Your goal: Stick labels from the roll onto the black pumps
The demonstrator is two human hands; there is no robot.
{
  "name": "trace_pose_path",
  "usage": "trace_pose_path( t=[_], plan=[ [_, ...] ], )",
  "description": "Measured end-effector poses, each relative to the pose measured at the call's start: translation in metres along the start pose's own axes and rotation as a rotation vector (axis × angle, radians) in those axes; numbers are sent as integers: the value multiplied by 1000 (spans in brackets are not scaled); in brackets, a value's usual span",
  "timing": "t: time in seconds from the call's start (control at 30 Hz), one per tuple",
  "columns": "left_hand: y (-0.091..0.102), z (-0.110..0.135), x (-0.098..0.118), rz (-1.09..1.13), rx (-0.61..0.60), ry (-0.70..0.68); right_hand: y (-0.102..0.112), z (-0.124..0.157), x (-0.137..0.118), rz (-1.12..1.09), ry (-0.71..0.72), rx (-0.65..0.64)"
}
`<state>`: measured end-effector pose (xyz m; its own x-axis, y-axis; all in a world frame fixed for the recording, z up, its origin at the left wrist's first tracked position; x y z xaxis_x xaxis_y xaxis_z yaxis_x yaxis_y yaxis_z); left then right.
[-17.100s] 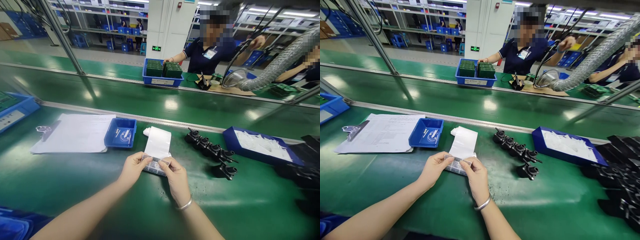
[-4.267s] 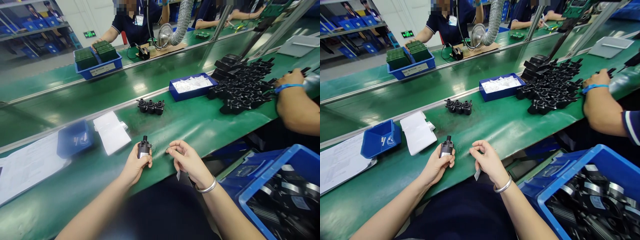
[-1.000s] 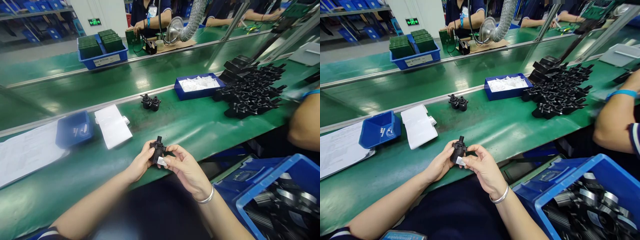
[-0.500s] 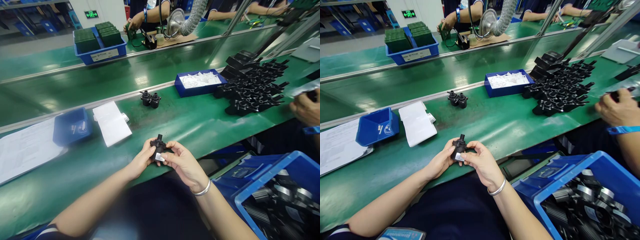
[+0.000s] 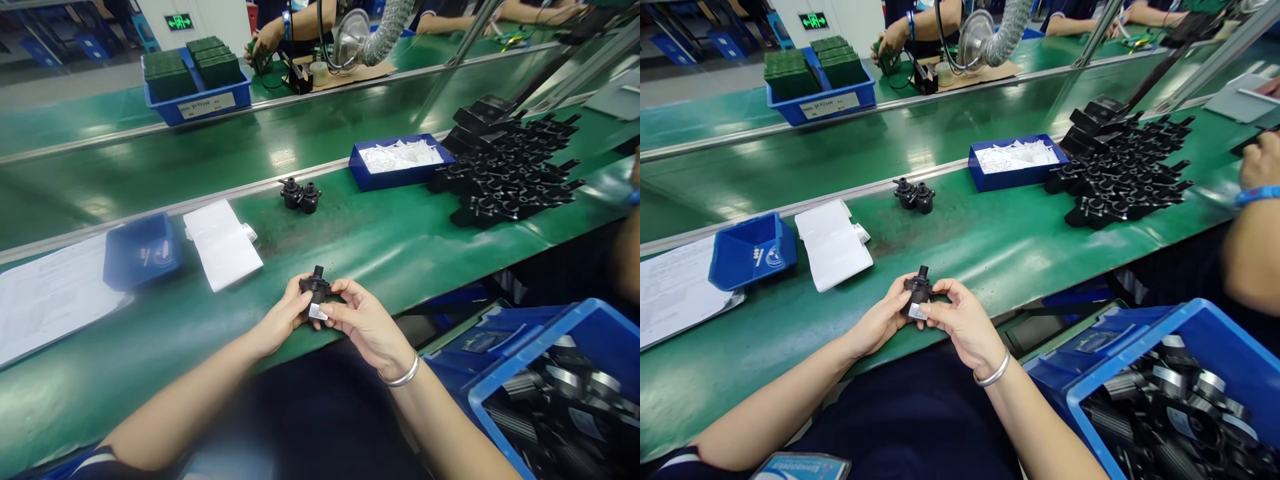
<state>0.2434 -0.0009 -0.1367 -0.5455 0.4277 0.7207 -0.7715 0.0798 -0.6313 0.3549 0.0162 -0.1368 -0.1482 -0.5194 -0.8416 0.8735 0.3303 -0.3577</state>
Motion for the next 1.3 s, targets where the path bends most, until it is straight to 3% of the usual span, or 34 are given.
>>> trace_pose_path(
  t=[1.3],
  plan=[
    [-2, 2, 3, -2, 6, 14, -2, -1, 2, -56, 13, -2]
  ],
)
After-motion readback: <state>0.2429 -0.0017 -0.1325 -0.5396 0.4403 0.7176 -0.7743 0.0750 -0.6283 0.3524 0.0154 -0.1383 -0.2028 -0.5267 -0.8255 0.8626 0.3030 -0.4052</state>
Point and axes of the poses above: each hand's wrist, its own z-axis away from the middle knuckle, its own y-axis out of the back of the hand, x = y × z, the point moved 7 cm from there along -z, towards the middle knuckle, and after that the axes turned 12 degrees about z, right-handed, at the moved point
